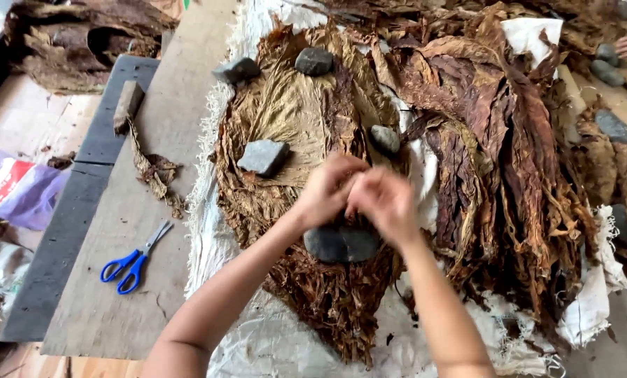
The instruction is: The person repeatedly lifts and replaces dried brown leaves on a table, using smooth stones to press them flat. They handle the leaves one at a time, adjusting their positions and ensuring the stones remain on top throughout the process.
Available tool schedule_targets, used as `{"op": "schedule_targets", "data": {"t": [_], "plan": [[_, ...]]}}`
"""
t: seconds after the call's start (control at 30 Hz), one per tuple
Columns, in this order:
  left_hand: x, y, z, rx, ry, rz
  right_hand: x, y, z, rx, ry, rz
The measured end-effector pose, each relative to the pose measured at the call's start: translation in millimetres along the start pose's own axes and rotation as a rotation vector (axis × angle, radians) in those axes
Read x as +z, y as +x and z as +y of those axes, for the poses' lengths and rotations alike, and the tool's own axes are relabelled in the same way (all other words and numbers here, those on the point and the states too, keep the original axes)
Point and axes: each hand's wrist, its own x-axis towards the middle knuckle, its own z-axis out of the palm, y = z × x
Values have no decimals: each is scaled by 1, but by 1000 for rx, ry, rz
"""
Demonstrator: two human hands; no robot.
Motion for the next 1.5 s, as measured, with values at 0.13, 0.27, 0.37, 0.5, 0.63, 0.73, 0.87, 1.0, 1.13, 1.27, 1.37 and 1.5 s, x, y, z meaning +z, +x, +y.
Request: {"op": "schedule_targets", "data": {"t": [0.13,0.27,0.37,0.5,0.63,0.73,0.87,1.0,1.13,1.27,1.37,1.5], "plan": [[-2,29,-65,-123,326,251,-65,74,142,332,-316,385],[-29,54,-43,-471,99,108,-58,128,121,765,18,483],[-38,68,-48,-473,-250,139,-55,130,97,577,-61,421],[-36,77,-38,-165,-170,315,-22,129,62,25,-190,174],[-37,66,-36,-81,-96,467,-12,124,6,-127,-348,214],[-38,59,-28,-108,-196,485,-21,116,23,-118,-388,244],[-45,57,-23,-4,-58,595,-30,112,40,-55,-390,408],[-72,49,-5,-33,111,498,-37,113,61,77,-338,557],[-78,42,-25,-55,228,539,-42,121,114,242,-277,661],[-100,30,-8,-116,137,514,-12,129,78,171,-592,584],[-115,26,-44,-80,175,370,-15,129,89,194,-764,498],[-141,27,-95,-174,164,282,-31,129,118,258,-878,371]]}}
